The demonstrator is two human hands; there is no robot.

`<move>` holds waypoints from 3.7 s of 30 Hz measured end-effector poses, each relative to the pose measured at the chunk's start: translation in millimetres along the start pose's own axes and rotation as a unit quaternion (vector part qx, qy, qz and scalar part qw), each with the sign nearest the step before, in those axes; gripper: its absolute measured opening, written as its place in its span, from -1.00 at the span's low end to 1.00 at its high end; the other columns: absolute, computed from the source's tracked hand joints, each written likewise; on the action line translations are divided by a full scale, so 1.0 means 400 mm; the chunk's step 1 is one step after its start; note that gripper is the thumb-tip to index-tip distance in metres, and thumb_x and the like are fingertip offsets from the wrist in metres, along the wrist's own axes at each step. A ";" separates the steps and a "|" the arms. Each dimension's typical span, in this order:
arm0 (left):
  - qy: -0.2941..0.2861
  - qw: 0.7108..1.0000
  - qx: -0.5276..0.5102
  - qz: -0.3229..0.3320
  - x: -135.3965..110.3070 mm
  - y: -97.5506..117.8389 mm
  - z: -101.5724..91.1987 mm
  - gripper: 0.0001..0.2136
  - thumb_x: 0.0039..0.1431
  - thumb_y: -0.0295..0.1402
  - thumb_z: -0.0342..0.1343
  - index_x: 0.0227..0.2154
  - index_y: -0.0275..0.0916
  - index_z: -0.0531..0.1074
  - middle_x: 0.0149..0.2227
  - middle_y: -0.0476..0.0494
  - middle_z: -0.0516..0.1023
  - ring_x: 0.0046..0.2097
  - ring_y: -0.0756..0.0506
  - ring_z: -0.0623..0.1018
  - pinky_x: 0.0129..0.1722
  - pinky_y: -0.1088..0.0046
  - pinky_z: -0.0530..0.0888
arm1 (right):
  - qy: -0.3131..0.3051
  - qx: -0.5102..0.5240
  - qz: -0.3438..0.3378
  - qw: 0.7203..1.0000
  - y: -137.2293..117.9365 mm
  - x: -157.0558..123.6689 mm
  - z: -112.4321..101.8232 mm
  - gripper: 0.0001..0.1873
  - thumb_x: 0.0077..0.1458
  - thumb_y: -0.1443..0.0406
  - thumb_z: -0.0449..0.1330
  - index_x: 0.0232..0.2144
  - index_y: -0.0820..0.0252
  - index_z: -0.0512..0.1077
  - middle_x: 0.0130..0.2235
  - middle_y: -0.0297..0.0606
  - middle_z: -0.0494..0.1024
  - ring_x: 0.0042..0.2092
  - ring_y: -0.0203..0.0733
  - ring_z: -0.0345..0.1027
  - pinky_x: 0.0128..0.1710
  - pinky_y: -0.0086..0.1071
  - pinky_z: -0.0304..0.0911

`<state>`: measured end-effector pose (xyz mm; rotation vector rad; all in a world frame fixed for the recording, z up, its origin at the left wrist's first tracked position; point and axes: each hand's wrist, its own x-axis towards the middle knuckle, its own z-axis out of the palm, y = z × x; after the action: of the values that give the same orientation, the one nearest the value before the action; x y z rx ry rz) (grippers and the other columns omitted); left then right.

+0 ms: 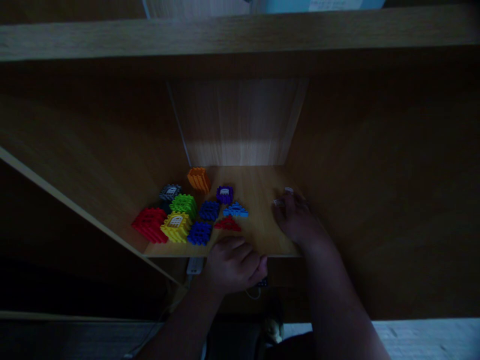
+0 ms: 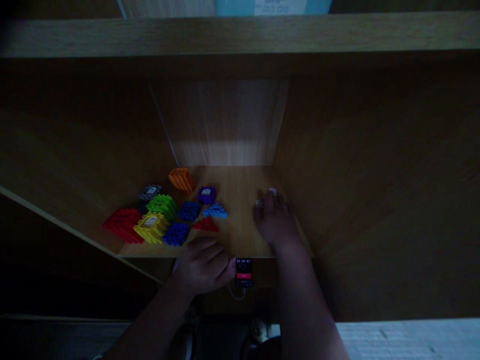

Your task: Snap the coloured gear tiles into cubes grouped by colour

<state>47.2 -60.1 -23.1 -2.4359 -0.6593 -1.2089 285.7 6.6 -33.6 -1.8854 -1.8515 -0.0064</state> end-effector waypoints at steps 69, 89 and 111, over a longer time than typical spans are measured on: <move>-0.009 1.000 0.009 0.001 0.005 0.000 0.001 -0.66 0.32 -0.39 0.18 -0.60 -0.18 0.36 -0.60 0.02 0.36 -0.50 -0.04 0.37 -0.46 0.28 0.28 | -0.026 0.130 -0.143 0.981 -0.101 -0.048 -0.111 -0.93 0.29 0.37 0.34 -0.26 0.10 0.60 -0.16 -0.22 0.72 -0.12 -0.08 0.61 -0.06 -0.25 0.43; -0.010 1.000 0.010 0.001 0.005 0.000 0.005 -0.66 0.32 -0.38 0.18 -0.61 -0.17 0.36 -0.60 0.02 0.36 -0.50 -0.05 0.36 -0.48 0.27 0.29 | -0.052 0.163 -0.181 0.968 -0.092 -0.043 -0.078 -0.89 0.29 0.42 0.35 -0.21 0.10 0.60 -0.12 -0.22 0.71 -0.05 -0.05 0.59 0.01 -0.19 0.45; -0.014 1.000 0.013 -0.002 -0.001 -0.001 0.008 -0.66 0.33 -0.37 0.19 -0.60 -0.18 0.37 -0.59 0.03 0.38 -0.49 -0.04 0.38 -0.46 0.28 0.27 | -0.034 0.190 -0.198 0.961 -0.076 -0.038 -0.055 -0.87 0.31 0.44 0.34 -0.20 0.10 0.59 -0.13 -0.22 0.70 -0.07 -0.05 0.57 0.00 -0.17 0.43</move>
<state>49.0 -58.3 -25.3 -2.4355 -0.6836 -1.1612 263.2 -16.5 -9.3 -1.2560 -2.0725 0.2638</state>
